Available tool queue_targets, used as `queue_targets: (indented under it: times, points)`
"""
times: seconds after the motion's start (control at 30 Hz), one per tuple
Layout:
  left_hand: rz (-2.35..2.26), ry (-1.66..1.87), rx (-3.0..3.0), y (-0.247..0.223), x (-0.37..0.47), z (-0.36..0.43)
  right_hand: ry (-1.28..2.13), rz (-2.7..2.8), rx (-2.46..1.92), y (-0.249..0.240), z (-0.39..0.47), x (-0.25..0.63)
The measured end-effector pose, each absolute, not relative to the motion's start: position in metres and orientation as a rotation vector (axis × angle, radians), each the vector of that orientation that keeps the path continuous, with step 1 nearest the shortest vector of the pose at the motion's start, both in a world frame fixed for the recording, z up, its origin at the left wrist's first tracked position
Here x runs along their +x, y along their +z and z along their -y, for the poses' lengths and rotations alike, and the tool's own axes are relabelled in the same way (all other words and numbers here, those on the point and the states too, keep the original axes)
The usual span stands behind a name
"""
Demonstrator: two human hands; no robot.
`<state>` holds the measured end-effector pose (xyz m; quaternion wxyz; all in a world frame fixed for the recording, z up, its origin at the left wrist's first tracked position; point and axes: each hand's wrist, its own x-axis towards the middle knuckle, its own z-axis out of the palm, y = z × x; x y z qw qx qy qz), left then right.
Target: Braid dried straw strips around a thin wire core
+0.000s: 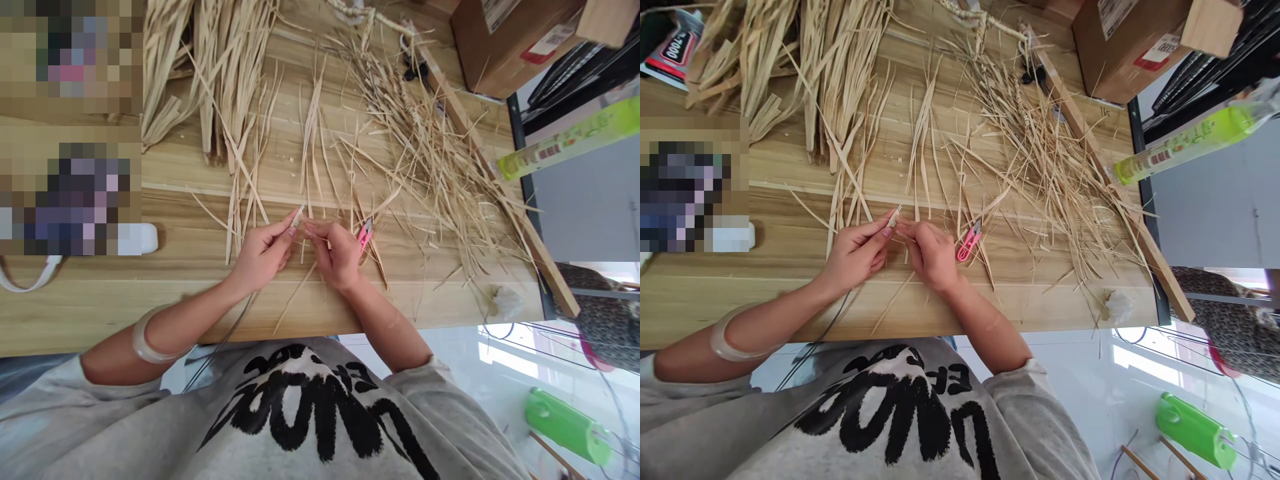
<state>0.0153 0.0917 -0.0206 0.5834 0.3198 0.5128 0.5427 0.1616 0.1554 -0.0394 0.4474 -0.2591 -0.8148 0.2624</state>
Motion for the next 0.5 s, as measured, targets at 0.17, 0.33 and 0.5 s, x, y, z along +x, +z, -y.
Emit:
queue_targets:
  times: [0.17, 0.33, 0.5]
  points:
    - [-1.215, 1.272, 0.752, -0.0215, 0.0150, -0.0923, 0.664, 2.035, -0.660, -0.0393, -0.1557, 0.1623]
    - [-1.204, 1.253, 0.745, -0.0206, 0.0152, -0.0928, 0.614, 2.056, -0.686, -0.0388, -0.1578, 0.1628]
    - [-1.209, 1.252, 0.725, -0.0195, 0.0161, -0.0931, 0.651, 2.010, -0.640, -0.0351, -0.1588, 0.1624]
